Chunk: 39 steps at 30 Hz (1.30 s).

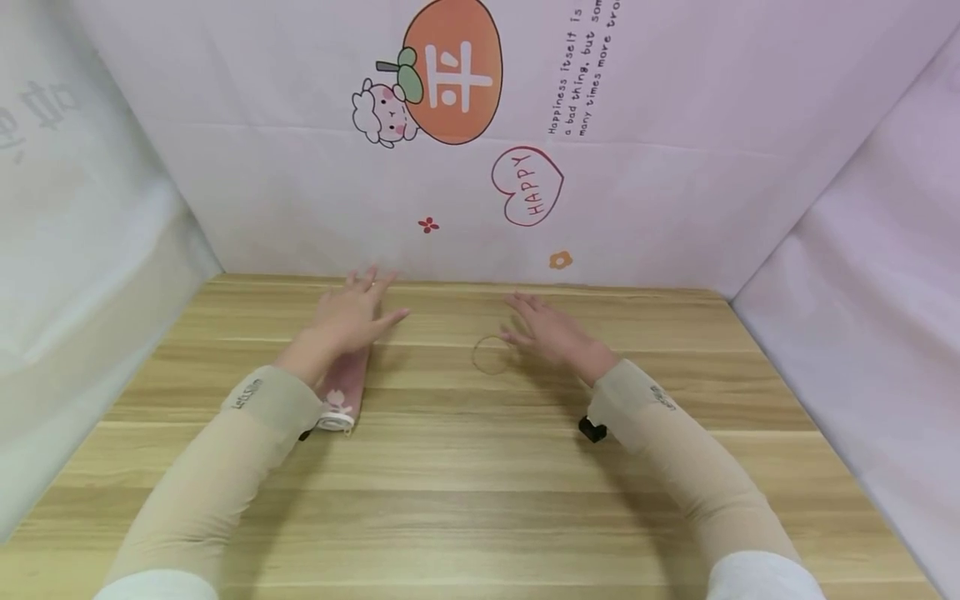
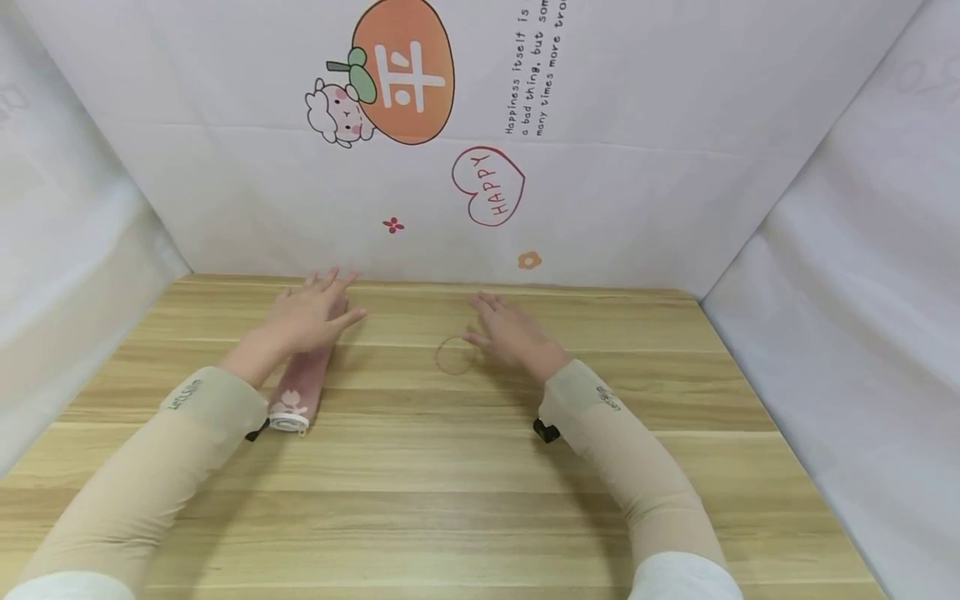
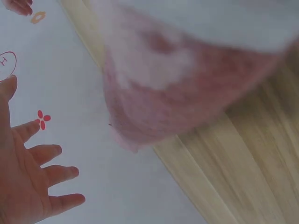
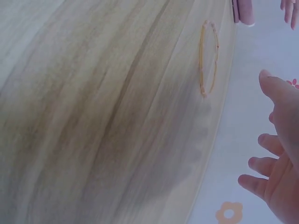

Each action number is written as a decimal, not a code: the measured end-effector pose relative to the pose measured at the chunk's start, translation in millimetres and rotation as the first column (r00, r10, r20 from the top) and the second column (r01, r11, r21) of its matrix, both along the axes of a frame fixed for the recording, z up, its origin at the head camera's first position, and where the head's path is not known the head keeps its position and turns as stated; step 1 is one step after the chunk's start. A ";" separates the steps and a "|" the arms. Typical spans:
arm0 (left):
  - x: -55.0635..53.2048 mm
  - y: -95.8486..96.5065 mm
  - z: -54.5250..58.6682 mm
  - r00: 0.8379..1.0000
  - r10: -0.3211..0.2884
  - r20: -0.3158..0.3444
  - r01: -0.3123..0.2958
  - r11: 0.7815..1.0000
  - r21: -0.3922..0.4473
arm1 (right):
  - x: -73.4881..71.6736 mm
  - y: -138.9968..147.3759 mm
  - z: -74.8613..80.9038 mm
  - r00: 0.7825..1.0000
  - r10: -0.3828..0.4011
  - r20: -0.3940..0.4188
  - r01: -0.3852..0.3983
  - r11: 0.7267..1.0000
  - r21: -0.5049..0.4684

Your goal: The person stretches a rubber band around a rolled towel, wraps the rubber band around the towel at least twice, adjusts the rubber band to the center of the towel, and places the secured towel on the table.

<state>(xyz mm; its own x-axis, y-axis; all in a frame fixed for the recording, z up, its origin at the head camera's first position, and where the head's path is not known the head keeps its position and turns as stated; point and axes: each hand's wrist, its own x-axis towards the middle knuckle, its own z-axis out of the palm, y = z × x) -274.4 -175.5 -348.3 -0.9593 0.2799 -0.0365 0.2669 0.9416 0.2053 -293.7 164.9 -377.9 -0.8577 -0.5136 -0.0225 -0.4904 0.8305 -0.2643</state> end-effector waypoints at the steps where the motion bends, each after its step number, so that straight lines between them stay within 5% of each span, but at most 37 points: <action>1: 0.5 -1.5 -0.3 1.000 -0.003 -0.001 0.003 1.000 0.003 | 0.4 0.7 0.0 1.000 -0.004 0.006 0.004 1.000 -0.009; 24: 5.0 -37.5 -10.9 0.997 0.016 -0.077 -0.003 0.984 0.178 | 4.5 -6.8 -9.4 0.999 0.009 0.035 -0.004 0.989 -0.145; 39: 6.6 -46.4 -19.9 0.988 0.098 0.119 -0.134 0.927 0.349 | -2.4 -9.0 -21.9 0.992 -0.030 0.126 0.064 0.959 -0.277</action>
